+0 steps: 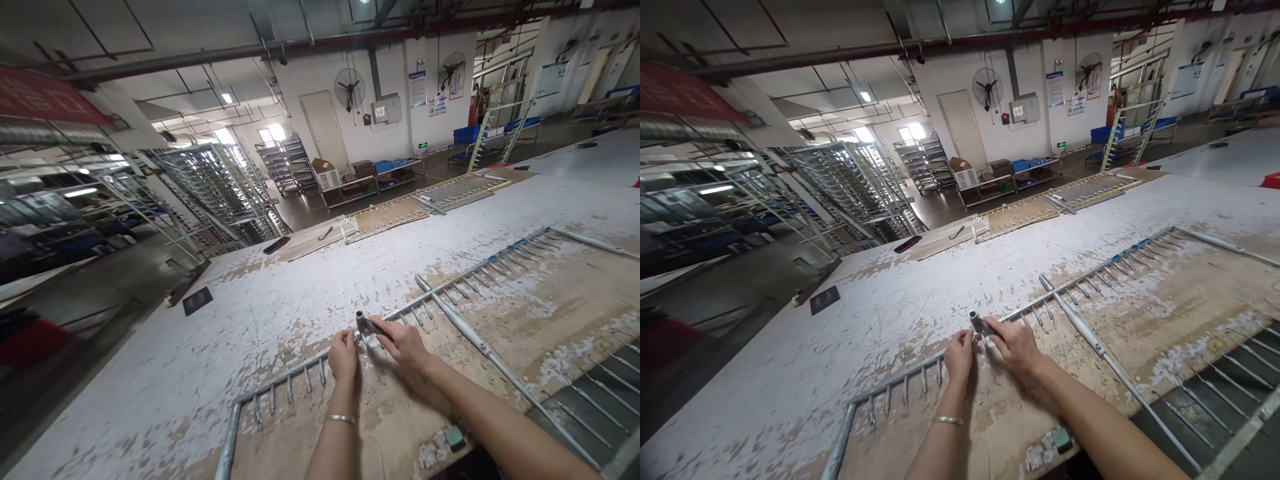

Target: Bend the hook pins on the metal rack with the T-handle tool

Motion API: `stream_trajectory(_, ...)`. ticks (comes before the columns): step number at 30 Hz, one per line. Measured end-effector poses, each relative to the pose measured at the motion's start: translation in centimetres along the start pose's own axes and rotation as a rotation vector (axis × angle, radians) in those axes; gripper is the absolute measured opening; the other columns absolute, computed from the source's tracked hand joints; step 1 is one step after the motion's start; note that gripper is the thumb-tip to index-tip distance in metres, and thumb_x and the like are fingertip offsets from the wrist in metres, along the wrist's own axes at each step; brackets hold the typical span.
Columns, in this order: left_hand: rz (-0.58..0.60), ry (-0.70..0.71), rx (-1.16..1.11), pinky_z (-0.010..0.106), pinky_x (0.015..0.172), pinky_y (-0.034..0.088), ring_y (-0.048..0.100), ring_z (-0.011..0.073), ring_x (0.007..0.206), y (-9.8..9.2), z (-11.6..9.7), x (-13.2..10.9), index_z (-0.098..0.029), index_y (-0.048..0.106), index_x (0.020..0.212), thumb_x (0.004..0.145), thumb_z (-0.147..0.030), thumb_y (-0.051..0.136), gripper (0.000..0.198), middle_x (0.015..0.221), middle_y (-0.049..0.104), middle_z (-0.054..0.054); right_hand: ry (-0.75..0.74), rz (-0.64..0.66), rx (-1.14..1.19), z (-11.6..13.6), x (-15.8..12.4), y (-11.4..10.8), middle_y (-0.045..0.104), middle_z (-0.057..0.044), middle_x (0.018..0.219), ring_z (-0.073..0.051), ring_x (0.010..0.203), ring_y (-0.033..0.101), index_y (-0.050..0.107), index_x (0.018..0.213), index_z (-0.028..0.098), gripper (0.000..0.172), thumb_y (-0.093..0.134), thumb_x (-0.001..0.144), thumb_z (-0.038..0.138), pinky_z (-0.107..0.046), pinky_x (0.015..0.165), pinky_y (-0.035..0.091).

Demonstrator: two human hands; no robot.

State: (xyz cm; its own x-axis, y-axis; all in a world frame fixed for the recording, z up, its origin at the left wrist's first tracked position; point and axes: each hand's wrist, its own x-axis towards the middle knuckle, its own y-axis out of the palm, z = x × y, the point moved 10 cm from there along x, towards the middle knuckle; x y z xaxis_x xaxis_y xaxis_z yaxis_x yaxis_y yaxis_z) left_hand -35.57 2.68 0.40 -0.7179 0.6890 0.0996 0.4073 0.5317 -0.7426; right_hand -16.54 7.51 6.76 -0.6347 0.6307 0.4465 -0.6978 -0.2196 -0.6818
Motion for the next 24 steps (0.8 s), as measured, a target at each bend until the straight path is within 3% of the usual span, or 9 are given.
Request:
stream_trajectory(2, 0.017, 0.004, -0.005, 0.024, 0.063, 0.035, 0.062, 0.0168, 0.070, 0.1, -0.1, 0.0, -0.020, 0.067, 0.086, 0.090, -0.037, 0.046, 0.027, 0.074, 0.071, 0.003, -0.017, -0.014, 0.133, 0.3, -0.5, 0.4, 0.069, -0.008, 0.118, -0.022, 0.099, 0.065, 0.048, 0.140, 0.027, 0.045, 0.045, 0.096, 0.032, -0.031, 0.085, 0.047)
stream_trajectory(5, 0.060, 0.048, 0.018, 0.024, 0.063, 0.035, 0.062, 0.0168, 0.070, 0.2, -0.6, -0.3, -0.021, 0.068, 0.085, 0.090, -0.035, 0.047, 0.026, 0.072, 0.070, 0.002, 0.162, -0.108, 0.355, -2.2, -1.4, 0.6, 0.069, -0.008, 0.118, -0.024, 0.101, 0.065, 0.060, 0.130, 0.025, 0.040, 0.048, 0.093, 0.035, -0.035, 0.085, 0.050)
stream_trajectory(8, 0.146, 0.121, 0.030, 0.024, 0.066, 0.037, 0.062, 0.0171, 0.075, 0.3, -1.4, -0.7, -0.021, 0.068, 0.086, 0.088, -0.032, 0.049, 0.022, 0.078, 0.071, 0.002, 0.385, -0.256, 0.576, -5.5, -2.4, -0.2, 0.072, -0.009, 0.097, -0.021, 0.077, 0.066, 0.061, 0.128, 0.020, 0.046, 0.050, 0.091, 0.043, -0.030, 0.066, 0.052)
stream_trajectory(10, 0.196, 0.238, 0.061, 0.025, 0.070, 0.039, 0.062, 0.0171, 0.081, 0.2, -2.7, -1.2, -0.021, 0.069, 0.089, 0.085, -0.025, 0.053, 0.017, 0.086, 0.070, 0.003, 0.485, -0.311, 0.681, -7.2, -2.7, -0.9, 0.068, -0.004, 0.074, -0.015, 0.054, 0.057, 0.056, 0.133, 0.016, 0.054, 0.051, 0.090, 0.048, -0.025, 0.049, 0.044)
stream_trajectory(12, 0.223, 0.421, 0.151, 0.026, 0.076, 0.039, 0.059, 0.0179, 0.089, 0.1, -4.8, -2.1, -0.021, 0.069, 0.094, 0.082, -0.015, 0.051, 0.022, 0.094, 0.068, 0.004, 0.528, -0.340, 0.715, -8.2, -2.9, -1.8, 0.061, 0.000, 0.062, -0.012, 0.044, 0.046, 0.056, 0.132, 0.014, 0.058, 0.054, 0.087, 0.049, -0.022, 0.042, 0.036)
stream_trajectory(15, 0.281, 0.652, 0.312, 0.028, 0.080, 0.038, 0.055, 0.0196, 0.094, 0.6, -7.5, -3.5, -0.021, 0.070, 0.095, 0.081, -0.008, 0.048, 0.029, 0.096, 0.064, 0.006, 0.521, -0.378, 0.676, -8.9, -3.2, -3.2, 0.060, 0.000, 0.063, -0.012, 0.047, 0.047, 0.062, 0.125, 0.014, 0.054, 0.058, 0.083, 0.049, -0.022, 0.043, 0.037)
stream_trajectory(17, 0.344, 0.718, 0.381, 0.029, 0.079, 0.039, 0.054, 0.0203, 0.093, 1.3, -8.5, -3.9, -0.019, 0.070, 0.086, 0.080, -0.010, 0.049, 0.024, 0.094, 0.062, 0.007, 0.511, -0.396, 0.656, -9.0, -3.5, -3.8, 0.063, -0.002, 0.067, -0.015, 0.053, 0.052, 0.064, 0.121, 0.014, 0.052, 0.059, 0.082, 0.048, -0.024, 0.046, 0.041)
stream_trajectory(20, 0.416, 0.703, 0.372, 0.028, 0.077, 0.039, 0.055, 0.0196, 0.089, 2.1, -8.6, -3.5, -0.019, 0.068, 0.083, 0.079, -0.010, 0.050, 0.020, 0.091, 0.064, 0.006, 0.497, -0.407, 0.649, -8.9, -3.7, -4.1, 0.065, -0.004, 0.071, -0.018, 0.062, 0.057, 0.066, 0.119, 0.015, 0.050, 0.059, 0.082, 0.047, -0.025, 0.051, 0.045)
stream_trajectory(24, 0.422, 0.503, 0.136, 0.025, 0.070, 0.039, 0.059, 0.0162, 0.078, 2.4, -6.9, -1.8, -0.021, 0.066, 0.090, 0.082, -0.021, 0.051, 0.017, 0.083, 0.067, 0.002, 0.456, -0.411, 0.614, -7.8, -2.8, -4.7, 0.068, -0.004, 0.075, -0.019, 0.068, 0.061, 0.065, 0.120, 0.015, 0.047, 0.056, 0.085, 0.044, -0.028, 0.058, 0.049)
